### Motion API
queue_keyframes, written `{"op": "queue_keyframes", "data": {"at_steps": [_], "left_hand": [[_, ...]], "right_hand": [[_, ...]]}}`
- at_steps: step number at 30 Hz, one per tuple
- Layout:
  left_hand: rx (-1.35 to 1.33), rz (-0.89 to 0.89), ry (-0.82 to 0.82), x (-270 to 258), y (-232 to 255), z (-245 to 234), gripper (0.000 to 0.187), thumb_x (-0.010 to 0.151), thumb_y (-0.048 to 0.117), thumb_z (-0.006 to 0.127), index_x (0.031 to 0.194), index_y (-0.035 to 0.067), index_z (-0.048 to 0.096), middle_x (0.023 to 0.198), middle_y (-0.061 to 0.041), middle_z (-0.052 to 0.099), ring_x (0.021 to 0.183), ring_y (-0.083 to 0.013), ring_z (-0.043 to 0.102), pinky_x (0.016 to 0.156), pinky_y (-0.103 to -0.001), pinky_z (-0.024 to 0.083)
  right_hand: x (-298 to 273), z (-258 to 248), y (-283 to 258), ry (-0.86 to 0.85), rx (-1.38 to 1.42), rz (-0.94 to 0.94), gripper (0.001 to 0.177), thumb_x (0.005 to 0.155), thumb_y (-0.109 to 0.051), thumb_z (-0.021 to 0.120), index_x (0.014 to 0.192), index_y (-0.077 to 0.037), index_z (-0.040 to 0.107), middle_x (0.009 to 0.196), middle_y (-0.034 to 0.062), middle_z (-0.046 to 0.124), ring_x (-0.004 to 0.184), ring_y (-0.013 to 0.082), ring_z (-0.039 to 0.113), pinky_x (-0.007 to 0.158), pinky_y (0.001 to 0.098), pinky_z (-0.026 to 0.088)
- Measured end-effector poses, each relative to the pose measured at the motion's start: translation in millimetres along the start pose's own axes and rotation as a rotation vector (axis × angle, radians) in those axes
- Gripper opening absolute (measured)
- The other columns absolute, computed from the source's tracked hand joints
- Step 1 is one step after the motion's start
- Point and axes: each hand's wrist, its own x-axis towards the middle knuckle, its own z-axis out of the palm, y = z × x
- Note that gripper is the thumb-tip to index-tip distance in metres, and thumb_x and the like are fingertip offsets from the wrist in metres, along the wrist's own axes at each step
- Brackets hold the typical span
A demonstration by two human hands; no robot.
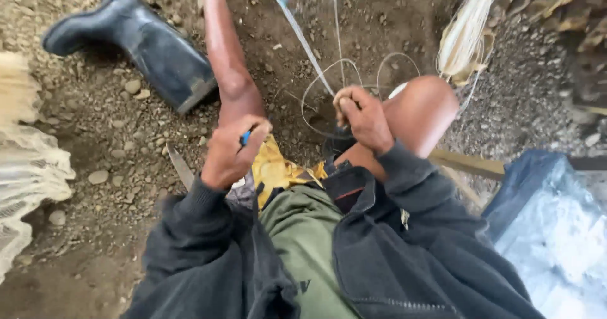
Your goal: Repairing a fishing net by threading line through the mesh and tying knots using a shuttle and a knife.
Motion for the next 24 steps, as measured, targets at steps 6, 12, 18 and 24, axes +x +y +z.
{"op": "queue_keyframes", "data": {"at_steps": [6, 12, 18, 24], "left_hand": [[-0.102, -0.072, -0.108, -11, -12, 6, 0.018, 0.116, 0.034, 0.077, 0.125, 0.026, 0.091, 0.098, -0.010, 0.088, 0.092, -0.0260, 0.085, 0.083, -0.048, 0.066], [-0.278, 0.023, -0.213, -41, 35, -17, 0.020, 0.114, 0.013, 0.072, 0.123, 0.005, 0.088, 0.096, -0.026, 0.089, 0.083, -0.0408, 0.088, 0.078, -0.054, 0.069], [-0.256, 0.166, 0.000, -37, 23, -24, 0.014, 0.111, 0.013, 0.080, 0.118, 0.011, 0.092, 0.096, -0.014, 0.092, 0.087, -0.0290, 0.090, 0.079, -0.043, 0.069], [-0.092, 0.077, 0.212, -23, 12, -71, 0.013, 0.113, 0.017, 0.082, 0.118, 0.017, 0.094, 0.094, -0.012, 0.088, 0.082, -0.0223, 0.084, 0.073, -0.038, 0.065]], "right_hand": [[10, -13, 4, 0.089, 0.062, -0.048, 0.023, 0.121, -0.007, 0.058, 0.118, -0.002, 0.080, 0.071, 0.0018, 0.052, 0.065, 0.0062, 0.044, 0.053, 0.0247, 0.042], [16, -15, -14, 0.073, -0.055, -0.063, 0.027, 0.123, -0.020, 0.070, 0.134, -0.006, 0.090, 0.101, 0.0171, 0.086, 0.095, 0.0128, 0.066, 0.088, 0.0380, 0.064], [24, -29, 16, -0.020, -0.101, 0.017, 0.016, 0.112, -0.017, 0.084, 0.114, -0.003, 0.093, 0.102, 0.0178, 0.088, 0.099, 0.0189, 0.075, 0.096, 0.0466, 0.065], [8, -7, -5, 0.114, 0.024, 0.034, 0.009, 0.107, -0.011, 0.086, 0.104, -0.006, 0.094, 0.093, 0.0053, 0.085, 0.095, 0.0081, 0.067, 0.092, 0.0369, 0.065]]}}
